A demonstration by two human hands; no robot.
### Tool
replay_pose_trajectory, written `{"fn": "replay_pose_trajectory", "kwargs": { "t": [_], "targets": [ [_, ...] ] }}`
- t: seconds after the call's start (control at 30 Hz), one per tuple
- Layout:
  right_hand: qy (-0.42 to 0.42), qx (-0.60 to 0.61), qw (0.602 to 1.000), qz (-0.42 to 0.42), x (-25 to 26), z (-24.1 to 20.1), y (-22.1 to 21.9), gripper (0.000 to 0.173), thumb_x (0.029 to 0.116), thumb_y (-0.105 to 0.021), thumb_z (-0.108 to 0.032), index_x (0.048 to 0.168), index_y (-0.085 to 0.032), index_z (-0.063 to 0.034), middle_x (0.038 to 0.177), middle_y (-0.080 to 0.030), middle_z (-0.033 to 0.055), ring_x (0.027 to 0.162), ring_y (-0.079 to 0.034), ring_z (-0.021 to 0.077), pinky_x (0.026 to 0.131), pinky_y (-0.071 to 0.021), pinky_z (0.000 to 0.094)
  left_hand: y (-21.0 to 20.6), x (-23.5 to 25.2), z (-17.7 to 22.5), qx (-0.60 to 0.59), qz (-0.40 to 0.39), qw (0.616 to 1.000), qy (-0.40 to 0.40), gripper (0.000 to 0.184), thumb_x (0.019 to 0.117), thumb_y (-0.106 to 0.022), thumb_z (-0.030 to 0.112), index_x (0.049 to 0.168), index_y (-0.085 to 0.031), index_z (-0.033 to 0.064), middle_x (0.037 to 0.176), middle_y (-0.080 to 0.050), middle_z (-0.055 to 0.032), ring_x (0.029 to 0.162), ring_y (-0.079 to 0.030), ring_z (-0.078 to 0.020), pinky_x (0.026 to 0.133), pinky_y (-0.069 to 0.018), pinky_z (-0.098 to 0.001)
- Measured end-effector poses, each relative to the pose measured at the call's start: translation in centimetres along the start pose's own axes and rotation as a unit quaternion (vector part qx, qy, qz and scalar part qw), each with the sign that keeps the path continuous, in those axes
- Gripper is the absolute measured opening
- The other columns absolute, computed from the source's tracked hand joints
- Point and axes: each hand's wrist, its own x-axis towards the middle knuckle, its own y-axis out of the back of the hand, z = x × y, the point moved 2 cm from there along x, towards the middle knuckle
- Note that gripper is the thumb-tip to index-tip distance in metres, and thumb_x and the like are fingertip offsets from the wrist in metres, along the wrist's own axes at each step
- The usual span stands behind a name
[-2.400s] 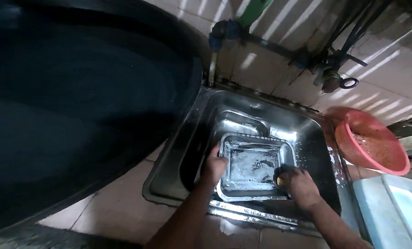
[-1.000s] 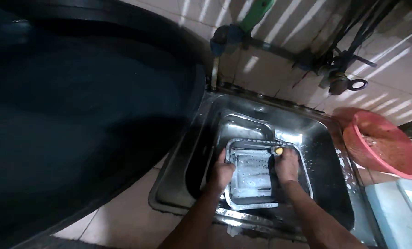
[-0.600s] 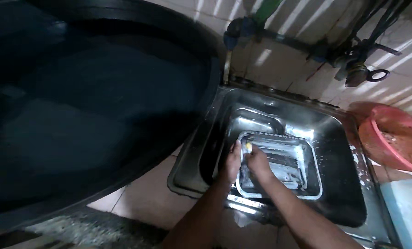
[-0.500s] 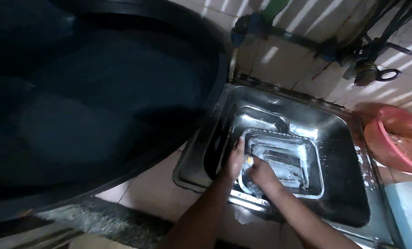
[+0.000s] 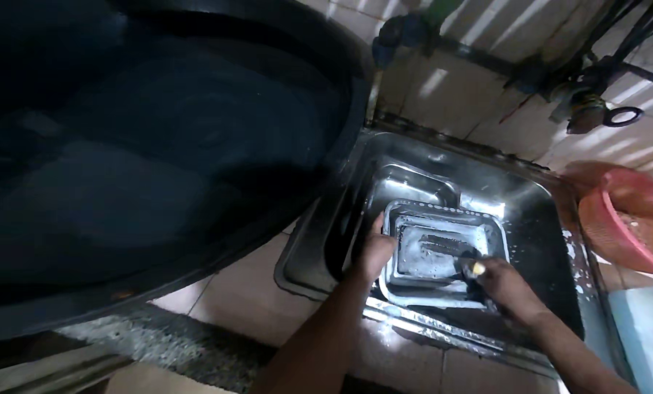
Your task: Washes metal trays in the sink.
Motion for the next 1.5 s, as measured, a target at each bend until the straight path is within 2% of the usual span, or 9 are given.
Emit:
{"fn": "replay_pose_trajectory", "kwargs": {
  "t": [0.17,0.3,0.47,0.7,0.9,1.13,1.3,1.43,1.5],
  "targets": [
    [-0.076,0.226,0.931,0.276,4.5,-1.5,3.5,0.037,0.1031,-0.058,-0.012,0.139,-0.056,-0.0042,0.128,-0.062,0.0281,0.113,-0.062,0.0460,0.093,-0.0482,0.0678,0.2,0.2,-0.1,0.021,0.011,1.000,-0.011,0.091,0.0877,-0.066,-0.005,0.164,-0.025,0.0225,0.152,-0.050,-0.0154,0.130,-0.057,-0.0292,0.101,-0.0508,-0.0493],
    [-0.005,0.148,0.953,0.266,6.7,-8.1,0.9,0.036,0.1019,-0.059,-0.013,0.135,-0.059,0.0010,0.128,-0.063,0.0303,0.119,-0.060,0.0495,0.101,-0.0461,0.0684,-0.2,0.1,0.1,0.036,0.014,0.999,-0.011,0.086,0.0867,-0.068,-0.007,0.160,-0.031,0.0173,0.139,-0.059,-0.0187,0.117,-0.063,-0.0274,0.094,-0.0543,-0.0454],
    [0.277,0.045,0.937,0.207,7.7,-19.9,-3.9,0.036,0.0930,-0.068,-0.014,0.128,-0.068,-0.0066,0.130,-0.068,0.0146,0.127,-0.061,0.0315,0.113,-0.0444,0.0497,-0.3,1.2,-1.0,-0.022,0.020,0.996,-0.087,0.066,0.0877,-0.066,-0.010,0.148,-0.045,0.0069,0.133,-0.062,-0.0144,0.114,-0.064,-0.0173,0.095,-0.0559,-0.0361],
    [-0.008,0.060,0.983,0.171,8.5,-3.7,2.7,0.037,0.1037,-0.059,-0.020,0.138,-0.057,-0.0053,0.131,-0.063,0.0268,0.118,-0.062,0.0479,0.097,-0.0480,0.0700,0.2,0.1,-0.3,-0.018,0.024,0.999,-0.040,0.084,0.0890,-0.062,-0.008,0.162,-0.031,0.0193,0.147,-0.055,-0.0138,0.121,-0.063,-0.0233,0.097,-0.0549,-0.0426],
    [0.065,0.055,0.956,0.280,5.4,-2.7,-0.9,0.036,0.0953,-0.067,-0.010,0.130,-0.066,-0.0018,0.133,-0.062,0.0263,0.129,-0.053,0.0489,0.110,-0.0403,0.0653,0.2,0.8,-0.6,-0.025,0.019,0.999,-0.025,0.075,0.0947,-0.068,0.008,0.160,-0.033,0.0175,0.149,-0.053,-0.0153,0.128,-0.059,-0.0264,0.103,-0.0516,-0.0470],
    [0.117,0.298,0.925,0.203,5.1,-17.9,-6.6,0.040,0.1015,-0.060,-0.016,0.140,-0.056,-0.0048,0.141,-0.055,0.0220,0.131,-0.054,0.0374,0.108,-0.0458,0.0559,0.2,0.2,-0.9,-0.017,0.026,0.994,-0.107,0.049,0.1109,-0.040,0.039,0.147,-0.053,0.0078,0.149,-0.054,-0.0128,0.138,-0.050,-0.0213,0.116,-0.0393,-0.0454],
    [0.081,0.382,0.919,0.062,1.9,-17.0,-7.9,0.038,0.0949,-0.069,-0.018,0.130,-0.065,-0.0028,0.137,-0.058,0.0186,0.127,-0.056,0.0289,0.107,-0.0486,0.0475,0.5,-0.1,-0.8,-0.165,0.029,0.985,-0.028,0.067,0.1059,-0.026,0.064,0.144,-0.054,0.0168,0.139,-0.060,-0.0091,0.126,-0.058,-0.0224,0.103,-0.0501,-0.0501],
    [0.061,0.255,0.954,-0.144,-0.9,-14.8,-6.3,0.042,0.0950,-0.070,-0.019,0.133,-0.063,-0.0025,0.138,-0.061,0.0178,0.126,-0.060,0.0238,0.110,-0.0467,0.0417,0.4,-0.3,-0.6,-0.143,-0.007,0.990,0.013,0.053,0.1044,-0.057,0.029,0.155,-0.043,0.0204,0.144,-0.056,-0.0147,0.125,-0.057,-0.0299,0.097,-0.0503,-0.0530],
    [0.087,0.100,0.966,-0.221,-0.9,-14.3,-4.9,0.035,0.0951,-0.067,-0.019,0.128,-0.067,-0.0062,0.134,-0.063,0.0166,0.126,-0.059,0.0286,0.110,-0.0450,0.0502,0.1,-0.2,-0.4,-0.069,-0.023,0.997,0.019,0.085,0.0891,-0.063,-0.003,0.162,-0.029,0.0266,0.142,-0.056,-0.0173,0.120,-0.059,-0.0315,0.092,-0.0526,-0.0513]
  ]
}}
